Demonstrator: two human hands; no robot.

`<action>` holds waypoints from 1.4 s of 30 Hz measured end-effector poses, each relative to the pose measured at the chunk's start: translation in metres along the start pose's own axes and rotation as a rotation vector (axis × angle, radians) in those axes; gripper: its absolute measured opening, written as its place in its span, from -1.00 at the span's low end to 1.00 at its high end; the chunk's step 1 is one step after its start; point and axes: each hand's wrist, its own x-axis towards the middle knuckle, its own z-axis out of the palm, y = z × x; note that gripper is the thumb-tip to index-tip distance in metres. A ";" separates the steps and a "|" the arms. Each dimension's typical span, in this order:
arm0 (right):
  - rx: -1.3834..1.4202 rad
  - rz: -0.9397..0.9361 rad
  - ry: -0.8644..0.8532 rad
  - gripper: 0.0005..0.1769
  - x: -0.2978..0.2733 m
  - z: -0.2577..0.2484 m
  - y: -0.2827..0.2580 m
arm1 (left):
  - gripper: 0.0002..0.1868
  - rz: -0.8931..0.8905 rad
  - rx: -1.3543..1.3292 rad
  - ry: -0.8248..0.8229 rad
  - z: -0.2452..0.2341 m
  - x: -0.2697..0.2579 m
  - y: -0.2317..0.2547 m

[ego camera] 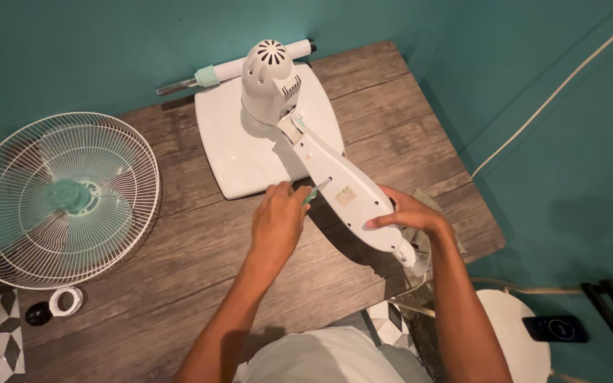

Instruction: The person uses a screwdriver to remove screws from the back cover of an electric fan's neck assembly. They detach the cover, set it aside, and then use the screwdriver to loosen a screw on the internal wiring compartment.

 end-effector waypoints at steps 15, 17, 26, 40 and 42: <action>0.007 -0.002 0.005 0.14 -0.003 0.003 -0.005 | -0.90 0.260 0.215 -0.016 -0.008 0.024 -0.007; -0.020 -0.004 0.015 0.14 -0.003 0.002 -0.005 | -0.84 0.178 0.166 -0.080 -0.008 0.025 -0.005; -0.033 0.027 0.043 0.18 -0.001 0.005 -0.004 | -0.63 -0.205 0.012 -0.126 0.009 0.020 -0.004; -0.039 0.006 0.055 0.16 -0.002 0.008 -0.004 | -0.73 0.271 0.217 -0.045 0.011 0.017 -0.020; -0.042 0.000 0.055 0.14 -0.002 0.008 -0.003 | -0.64 0.385 0.266 -0.023 0.014 0.016 -0.025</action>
